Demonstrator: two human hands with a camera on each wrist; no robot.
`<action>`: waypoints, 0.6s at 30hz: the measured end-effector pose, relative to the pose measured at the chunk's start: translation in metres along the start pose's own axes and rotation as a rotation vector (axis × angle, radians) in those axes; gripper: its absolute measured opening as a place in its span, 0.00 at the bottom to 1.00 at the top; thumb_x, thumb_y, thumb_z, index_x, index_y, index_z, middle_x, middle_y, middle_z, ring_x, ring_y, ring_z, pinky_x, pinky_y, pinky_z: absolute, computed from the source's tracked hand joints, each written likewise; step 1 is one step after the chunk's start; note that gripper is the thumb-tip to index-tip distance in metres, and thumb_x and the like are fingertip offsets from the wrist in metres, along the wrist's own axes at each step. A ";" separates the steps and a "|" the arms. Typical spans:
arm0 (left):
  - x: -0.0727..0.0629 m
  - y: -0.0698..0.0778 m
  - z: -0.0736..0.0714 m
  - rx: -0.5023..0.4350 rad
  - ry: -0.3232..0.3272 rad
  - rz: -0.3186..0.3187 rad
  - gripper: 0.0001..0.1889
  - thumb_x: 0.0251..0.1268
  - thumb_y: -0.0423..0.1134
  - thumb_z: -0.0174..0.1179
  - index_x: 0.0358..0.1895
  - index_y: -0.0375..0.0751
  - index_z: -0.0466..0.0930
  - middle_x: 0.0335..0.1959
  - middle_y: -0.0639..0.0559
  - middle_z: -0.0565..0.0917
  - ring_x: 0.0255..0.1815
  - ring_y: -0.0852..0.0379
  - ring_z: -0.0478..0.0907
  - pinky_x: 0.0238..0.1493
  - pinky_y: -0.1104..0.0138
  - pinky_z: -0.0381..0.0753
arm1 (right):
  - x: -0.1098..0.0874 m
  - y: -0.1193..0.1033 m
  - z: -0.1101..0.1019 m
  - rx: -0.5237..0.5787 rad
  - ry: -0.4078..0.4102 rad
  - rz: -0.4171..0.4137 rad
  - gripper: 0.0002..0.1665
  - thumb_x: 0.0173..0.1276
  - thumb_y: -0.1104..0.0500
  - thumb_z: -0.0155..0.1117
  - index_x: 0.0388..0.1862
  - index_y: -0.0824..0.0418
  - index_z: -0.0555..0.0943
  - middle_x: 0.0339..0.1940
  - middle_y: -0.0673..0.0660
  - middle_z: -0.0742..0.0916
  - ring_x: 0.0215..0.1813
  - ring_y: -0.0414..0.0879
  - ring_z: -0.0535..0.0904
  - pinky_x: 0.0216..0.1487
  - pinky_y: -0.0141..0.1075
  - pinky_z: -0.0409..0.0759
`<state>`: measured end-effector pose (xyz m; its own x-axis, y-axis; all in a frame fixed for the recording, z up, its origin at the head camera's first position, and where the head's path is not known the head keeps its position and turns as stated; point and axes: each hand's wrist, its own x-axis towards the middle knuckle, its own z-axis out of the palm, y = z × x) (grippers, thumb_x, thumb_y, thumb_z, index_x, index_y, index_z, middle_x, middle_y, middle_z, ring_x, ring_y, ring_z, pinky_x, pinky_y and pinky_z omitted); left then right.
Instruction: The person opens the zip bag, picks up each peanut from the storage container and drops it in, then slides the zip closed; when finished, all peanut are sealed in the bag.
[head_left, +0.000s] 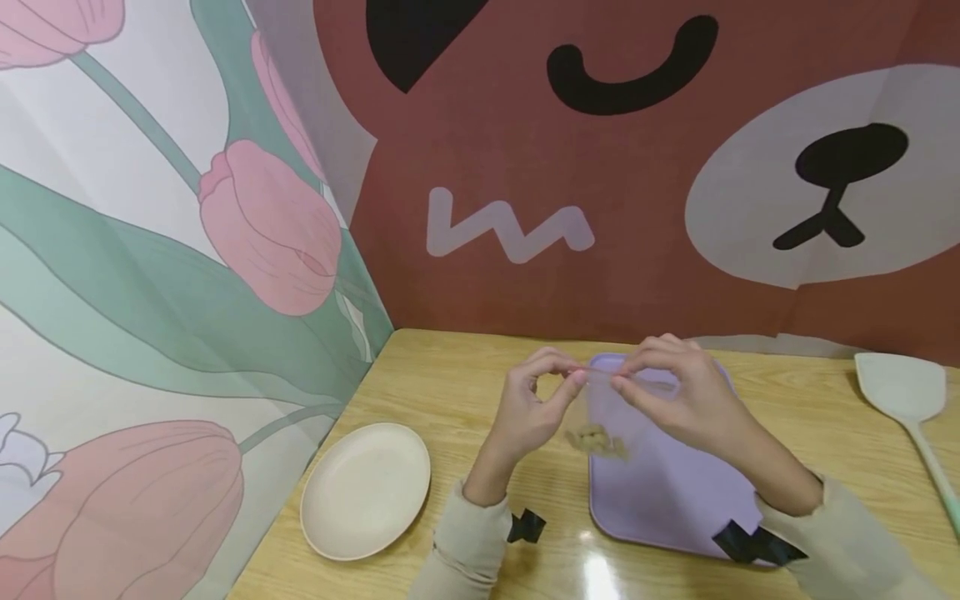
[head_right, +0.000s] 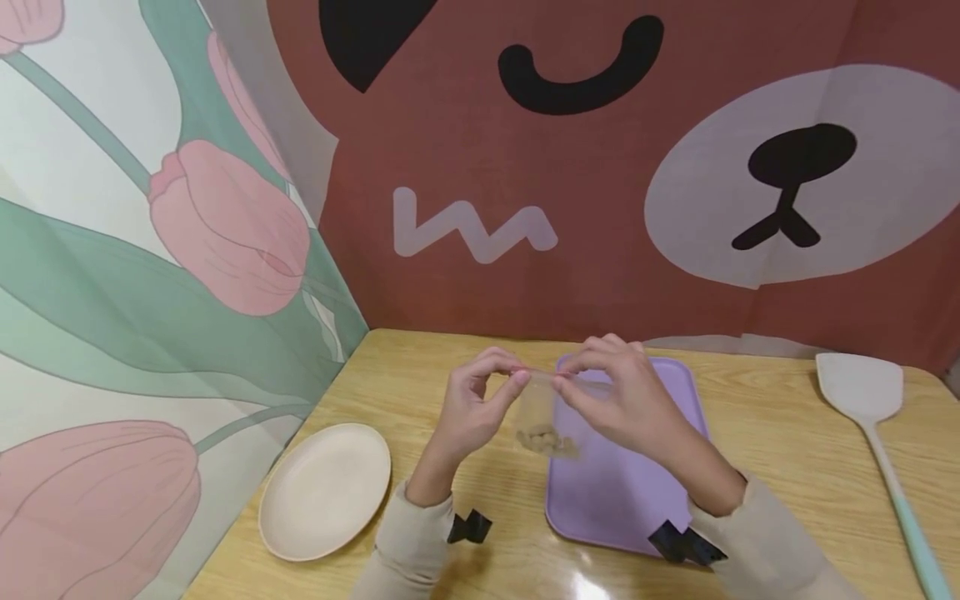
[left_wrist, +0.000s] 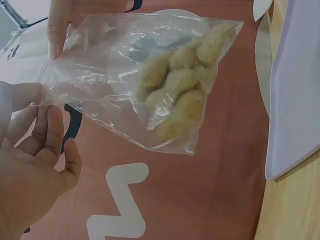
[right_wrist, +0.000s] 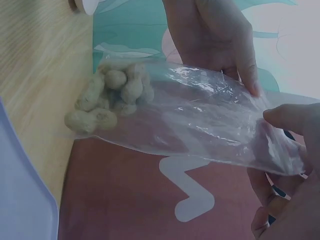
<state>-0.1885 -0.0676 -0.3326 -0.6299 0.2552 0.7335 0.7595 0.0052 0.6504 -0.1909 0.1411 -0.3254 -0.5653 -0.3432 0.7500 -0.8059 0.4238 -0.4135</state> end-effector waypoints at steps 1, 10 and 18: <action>0.000 -0.001 0.000 -0.001 -0.001 -0.001 0.02 0.61 0.17 0.60 0.35 0.22 0.81 0.30 0.35 0.81 0.33 0.53 0.78 0.40 0.64 0.80 | -0.001 0.000 0.000 0.000 0.004 -0.002 0.17 0.50 0.71 0.76 0.31 0.49 0.86 0.30 0.40 0.84 0.37 0.39 0.75 0.43 0.39 0.64; -0.008 -0.033 0.006 -0.016 -0.001 -0.014 0.03 0.64 0.22 0.62 0.37 0.26 0.83 0.33 0.38 0.82 0.36 0.50 0.79 0.44 0.64 0.79 | -0.007 0.002 -0.008 0.003 -0.002 -0.002 0.17 0.51 0.72 0.76 0.32 0.50 0.87 0.31 0.41 0.85 0.38 0.40 0.76 0.44 0.37 0.66; -0.008 -0.035 0.007 -0.035 0.018 -0.017 0.02 0.65 0.24 0.62 0.36 0.30 0.84 0.33 0.43 0.82 0.38 0.52 0.78 0.46 0.62 0.79 | -0.011 0.003 -0.015 -0.006 0.005 0.024 0.16 0.53 0.74 0.74 0.32 0.54 0.86 0.31 0.41 0.84 0.39 0.39 0.77 0.45 0.39 0.66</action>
<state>-0.2090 -0.0626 -0.3626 -0.6457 0.2375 0.7257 0.7429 -0.0246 0.6690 -0.1848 0.1587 -0.3272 -0.5837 -0.3283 0.7427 -0.7909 0.4370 -0.4284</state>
